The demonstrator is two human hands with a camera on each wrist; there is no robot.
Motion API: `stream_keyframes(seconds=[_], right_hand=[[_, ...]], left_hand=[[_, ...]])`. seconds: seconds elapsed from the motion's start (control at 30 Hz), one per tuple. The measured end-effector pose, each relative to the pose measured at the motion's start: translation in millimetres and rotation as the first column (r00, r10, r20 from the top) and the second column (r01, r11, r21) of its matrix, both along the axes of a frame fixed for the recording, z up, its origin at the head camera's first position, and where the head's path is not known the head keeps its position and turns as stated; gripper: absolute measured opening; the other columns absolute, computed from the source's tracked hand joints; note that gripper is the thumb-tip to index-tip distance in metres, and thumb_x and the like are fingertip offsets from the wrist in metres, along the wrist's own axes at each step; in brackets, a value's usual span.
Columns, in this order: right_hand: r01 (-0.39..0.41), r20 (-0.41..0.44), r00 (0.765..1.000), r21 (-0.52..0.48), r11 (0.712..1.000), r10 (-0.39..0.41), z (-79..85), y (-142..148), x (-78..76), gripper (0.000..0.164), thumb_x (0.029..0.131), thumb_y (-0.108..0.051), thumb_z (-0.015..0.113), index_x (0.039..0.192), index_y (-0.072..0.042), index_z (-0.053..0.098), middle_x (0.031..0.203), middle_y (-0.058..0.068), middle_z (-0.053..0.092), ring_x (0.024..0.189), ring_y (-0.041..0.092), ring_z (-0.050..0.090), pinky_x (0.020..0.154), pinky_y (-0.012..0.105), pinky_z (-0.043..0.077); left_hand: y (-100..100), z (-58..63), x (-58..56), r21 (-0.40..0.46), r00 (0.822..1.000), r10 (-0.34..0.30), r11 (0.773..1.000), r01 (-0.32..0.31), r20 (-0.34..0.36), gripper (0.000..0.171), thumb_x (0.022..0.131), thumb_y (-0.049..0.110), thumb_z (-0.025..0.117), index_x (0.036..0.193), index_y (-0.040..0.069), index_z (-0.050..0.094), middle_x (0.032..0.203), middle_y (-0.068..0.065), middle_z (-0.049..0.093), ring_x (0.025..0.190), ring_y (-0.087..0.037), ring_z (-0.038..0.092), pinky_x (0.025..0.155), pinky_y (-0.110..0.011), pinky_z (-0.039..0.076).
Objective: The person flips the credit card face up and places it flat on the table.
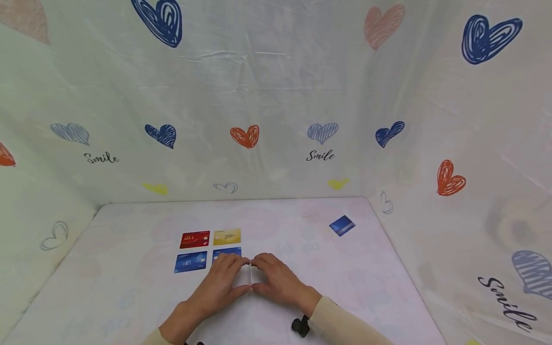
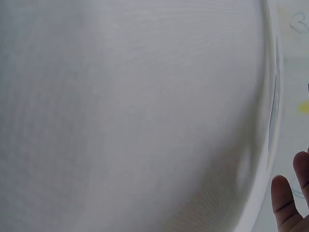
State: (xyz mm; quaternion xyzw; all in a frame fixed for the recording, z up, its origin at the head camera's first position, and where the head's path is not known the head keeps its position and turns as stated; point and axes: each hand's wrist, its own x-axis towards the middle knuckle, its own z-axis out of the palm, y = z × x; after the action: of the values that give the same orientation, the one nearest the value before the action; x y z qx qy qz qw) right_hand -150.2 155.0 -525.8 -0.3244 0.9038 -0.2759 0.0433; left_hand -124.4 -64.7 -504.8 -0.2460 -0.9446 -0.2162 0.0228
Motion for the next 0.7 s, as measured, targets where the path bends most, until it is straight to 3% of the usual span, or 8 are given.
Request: stream_keyframes(seconds=[0.13,0.37,0.53,0.7], right_hand=[[-0.001,-0.022,1.000,0.015,1.000,0.001,1.2,0,1.0,0.055,0.095,-0.032,0.080,0.141,-0.010,0.060,0.144,0.005,0.058,0.131,0.021,0.059,0.113,0.040,0.051],[0.014,-0.152,0.988,0.092,0.996,0.000,4.2,4,3.7,0.064,0.094,-0.040,0.081,0.145,-0.011,0.057,0.142,0.003,0.057,0.132,0.019,0.057,0.113,0.039,0.050],[0.033,-0.287,0.958,0.161,0.986,0.015,4.0,5,3.3,0.072,0.090,-0.050,0.081,0.145,-0.013,0.054,0.141,0.002,0.057,0.129,0.018,0.055,0.108,0.040,0.051],[0.043,-0.408,0.911,0.224,0.974,0.054,4.2,3,1.4,0.072,0.089,-0.055,0.080,0.142,-0.012,0.056,0.136,0.002,0.058,0.123,0.017,0.055,0.098,0.037,0.051]], left_hand=[[0,-0.6,-0.8,0.002,0.999,0.035,0.999,-0.035,0.014,0.065,0.087,0.045,0.086,0.138,0.015,0.061,0.134,-0.003,0.063,0.125,-0.023,0.052,0.112,-0.049,0.048],[-1,-6.8,-0.6,-0.123,0.989,0.145,0.982,-0.143,0.004,0.065,0.080,0.042,0.092,0.130,0.012,0.063,0.124,-0.007,0.070,0.113,-0.027,0.057,0.105,-0.051,0.052],[-2,-12.6,-2.4,-0.180,0.983,0.181,0.967,-0.181,-0.015,0.066,0.078,0.038,0.094,0.131,0.012,0.065,0.127,-0.010,0.068,0.116,-0.031,0.056,0.100,-0.052,0.051],[-2,-15.4,-4.0,-0.196,0.984,0.177,0.964,-0.179,-0.026,0.068,0.077,0.036,0.095,0.133,0.011,0.066,0.127,-0.010,0.068,0.116,-0.032,0.055,0.095,-0.049,0.049]])
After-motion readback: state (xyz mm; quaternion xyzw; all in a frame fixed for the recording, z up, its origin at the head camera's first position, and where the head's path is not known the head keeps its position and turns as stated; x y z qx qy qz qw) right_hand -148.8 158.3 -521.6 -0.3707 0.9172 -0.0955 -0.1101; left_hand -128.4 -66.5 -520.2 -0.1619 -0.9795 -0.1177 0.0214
